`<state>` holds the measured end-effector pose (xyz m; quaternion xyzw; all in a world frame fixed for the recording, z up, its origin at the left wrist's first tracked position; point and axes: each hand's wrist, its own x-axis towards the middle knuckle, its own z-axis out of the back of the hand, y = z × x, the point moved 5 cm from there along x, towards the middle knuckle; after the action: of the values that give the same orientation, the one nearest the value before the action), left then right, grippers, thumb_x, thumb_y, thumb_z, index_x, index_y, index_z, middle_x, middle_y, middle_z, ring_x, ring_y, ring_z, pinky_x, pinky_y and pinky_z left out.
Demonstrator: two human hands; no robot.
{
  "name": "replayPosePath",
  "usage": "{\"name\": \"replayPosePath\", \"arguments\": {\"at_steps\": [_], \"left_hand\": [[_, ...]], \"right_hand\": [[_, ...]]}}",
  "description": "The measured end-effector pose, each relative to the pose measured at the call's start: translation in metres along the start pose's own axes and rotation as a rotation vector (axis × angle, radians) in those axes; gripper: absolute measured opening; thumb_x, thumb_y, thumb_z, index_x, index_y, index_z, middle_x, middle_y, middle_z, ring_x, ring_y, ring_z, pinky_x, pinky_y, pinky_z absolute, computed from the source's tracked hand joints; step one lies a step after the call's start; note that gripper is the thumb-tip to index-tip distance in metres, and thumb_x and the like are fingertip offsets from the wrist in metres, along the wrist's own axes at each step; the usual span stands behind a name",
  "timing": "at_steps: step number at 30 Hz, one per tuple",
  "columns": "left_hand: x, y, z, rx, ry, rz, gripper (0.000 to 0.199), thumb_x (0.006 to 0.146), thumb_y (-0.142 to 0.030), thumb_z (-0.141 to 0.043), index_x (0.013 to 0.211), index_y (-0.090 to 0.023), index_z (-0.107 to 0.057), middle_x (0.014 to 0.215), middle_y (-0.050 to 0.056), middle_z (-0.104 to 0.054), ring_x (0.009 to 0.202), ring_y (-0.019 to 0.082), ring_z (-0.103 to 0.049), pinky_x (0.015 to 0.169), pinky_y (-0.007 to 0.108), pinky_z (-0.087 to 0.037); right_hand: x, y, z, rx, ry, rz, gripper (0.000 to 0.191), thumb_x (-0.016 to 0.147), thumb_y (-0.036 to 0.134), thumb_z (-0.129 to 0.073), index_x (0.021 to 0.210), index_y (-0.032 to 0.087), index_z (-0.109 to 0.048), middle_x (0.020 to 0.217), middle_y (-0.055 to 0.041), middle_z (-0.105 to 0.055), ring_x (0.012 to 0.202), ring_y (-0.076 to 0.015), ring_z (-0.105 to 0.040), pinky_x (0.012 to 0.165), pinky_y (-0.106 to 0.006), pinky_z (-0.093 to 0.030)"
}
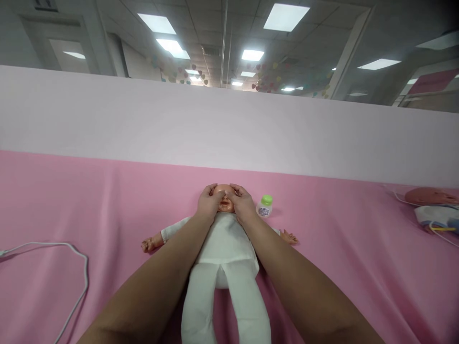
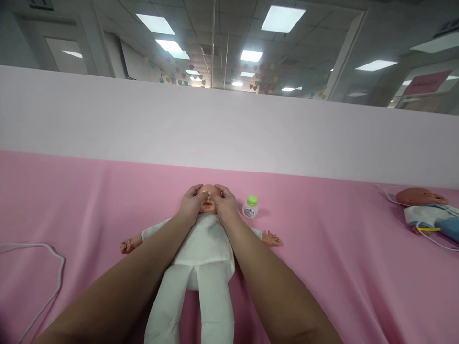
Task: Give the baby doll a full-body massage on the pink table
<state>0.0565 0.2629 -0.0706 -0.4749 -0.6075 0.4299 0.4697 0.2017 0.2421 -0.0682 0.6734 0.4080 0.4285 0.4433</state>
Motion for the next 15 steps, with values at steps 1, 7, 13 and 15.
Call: {"name": "replayPosePath", "arguments": {"at_steps": [1, 7, 13, 15], "left_hand": [[0.001, 0.001, -0.001, -0.002, -0.005, 0.000, 0.050, 0.074, -0.031, -0.083, 0.121, -0.022, -0.070, 0.116, 0.011, -0.074, 0.103, 0.027, -0.072, 0.093, 0.039, -0.057], [0.005, 0.006, -0.003, -0.026, -0.028, 0.006, 0.039, 0.080, -0.033, -0.078, 0.117, -0.023, -0.072, 0.114, 0.010, -0.075, 0.108, 0.026, -0.071, 0.098, 0.038, -0.055], [0.007, 0.007, -0.004, -0.043, -0.052, 0.062, 0.035, 0.086, -0.028, -0.067, 0.120, -0.023, -0.074, 0.117, 0.010, -0.075, 0.113, 0.024, -0.069, 0.101, 0.038, -0.054], [0.007, 0.007, -0.005, -0.075, -0.047, 0.098, 0.037, 0.087, -0.026, -0.064, 0.123, -0.023, -0.073, 0.119, 0.010, -0.075, 0.113, 0.024, -0.069, 0.100, 0.038, -0.054]], "right_hand": [[0.000, 0.000, 0.000, -0.009, -0.012, 0.000, 0.054, 0.067, 0.040, -0.085, 0.117, 0.023, -0.073, 0.118, -0.0077, -0.075, 0.106, -0.0267, -0.071, 0.095, -0.043, -0.059], [0.004, -0.004, 0.001, -0.005, -0.072, 0.030, 0.041, 0.077, 0.045, -0.079, 0.111, 0.022, -0.076, 0.119, -0.0083, -0.077, 0.111, -0.0252, -0.070, 0.101, -0.042, -0.055], [0.008, -0.009, 0.002, 0.073, -0.048, -0.041, 0.035, 0.084, 0.038, -0.070, 0.116, 0.025, -0.075, 0.126, -0.0057, -0.074, 0.115, -0.0244, -0.069, 0.102, -0.043, -0.056], [0.007, -0.011, 0.001, 0.126, -0.041, -0.105, 0.037, 0.084, 0.035, -0.067, 0.120, 0.026, -0.074, 0.122, -0.0057, -0.075, 0.106, -0.0248, -0.073, 0.096, -0.044, -0.059]]}}
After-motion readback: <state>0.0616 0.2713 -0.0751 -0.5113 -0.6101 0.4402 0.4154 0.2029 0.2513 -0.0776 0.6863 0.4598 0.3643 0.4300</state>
